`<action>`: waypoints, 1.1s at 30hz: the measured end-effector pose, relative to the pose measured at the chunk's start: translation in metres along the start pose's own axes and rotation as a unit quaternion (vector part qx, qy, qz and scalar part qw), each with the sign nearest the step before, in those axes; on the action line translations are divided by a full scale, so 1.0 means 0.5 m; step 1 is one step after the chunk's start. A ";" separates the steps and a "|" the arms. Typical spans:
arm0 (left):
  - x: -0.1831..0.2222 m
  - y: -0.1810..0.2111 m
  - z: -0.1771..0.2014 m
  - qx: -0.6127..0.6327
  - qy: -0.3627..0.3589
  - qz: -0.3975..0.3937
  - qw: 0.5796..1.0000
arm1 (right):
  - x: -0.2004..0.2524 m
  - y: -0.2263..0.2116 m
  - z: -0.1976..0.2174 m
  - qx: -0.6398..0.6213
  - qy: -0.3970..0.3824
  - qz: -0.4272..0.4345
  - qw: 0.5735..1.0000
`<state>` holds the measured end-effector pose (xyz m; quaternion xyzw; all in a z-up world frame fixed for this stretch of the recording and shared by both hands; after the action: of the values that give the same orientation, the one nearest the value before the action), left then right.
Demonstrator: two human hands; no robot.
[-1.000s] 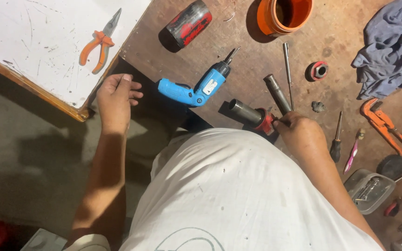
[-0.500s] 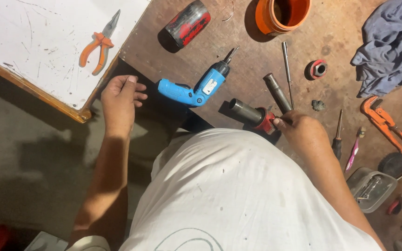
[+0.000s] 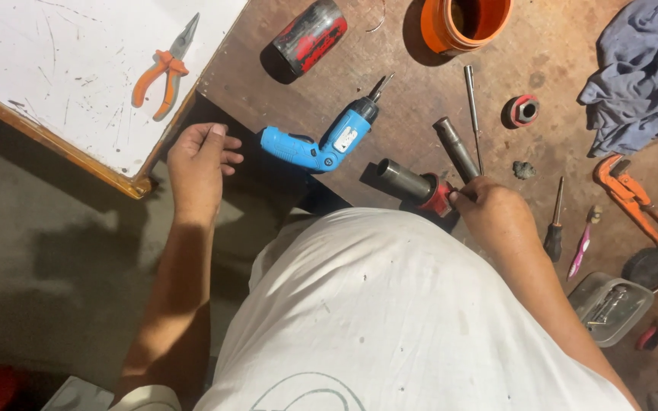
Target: The person walks to a workbench and uses a screwdriver to remove a screw from a red and silver cylindrical appliance part. They then insert a metal rod into the part and continue to manipulate it with the screwdriver.
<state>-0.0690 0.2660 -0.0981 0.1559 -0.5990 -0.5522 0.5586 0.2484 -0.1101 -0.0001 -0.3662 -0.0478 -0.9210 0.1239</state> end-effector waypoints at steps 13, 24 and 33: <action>0.004 -0.001 -0.003 -0.003 -0.001 0.005 1.000 | 0.002 -0.009 0.013 -0.008 -0.013 -0.003 1.000; 0.013 -0.001 -0.004 0.000 -0.010 0.002 1.000 | -0.026 0.028 -0.018 -0.024 0.005 0.005 1.000; 0.020 0.010 -0.013 -0.003 -0.009 0.000 1.000 | -0.039 0.061 -0.044 -0.080 0.005 -0.004 0.997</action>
<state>-0.0646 0.2567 -0.0904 0.1492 -0.6027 -0.5551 0.5534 0.2557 -0.1399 -0.0294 -0.3704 0.0255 -0.9241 0.0904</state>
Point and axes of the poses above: each hand's wrist, its own x-axis away from the middle knuckle, its own z-axis out of the back of the hand, y = z × x, the point moved 10 cm from there along -x, towards the middle knuckle
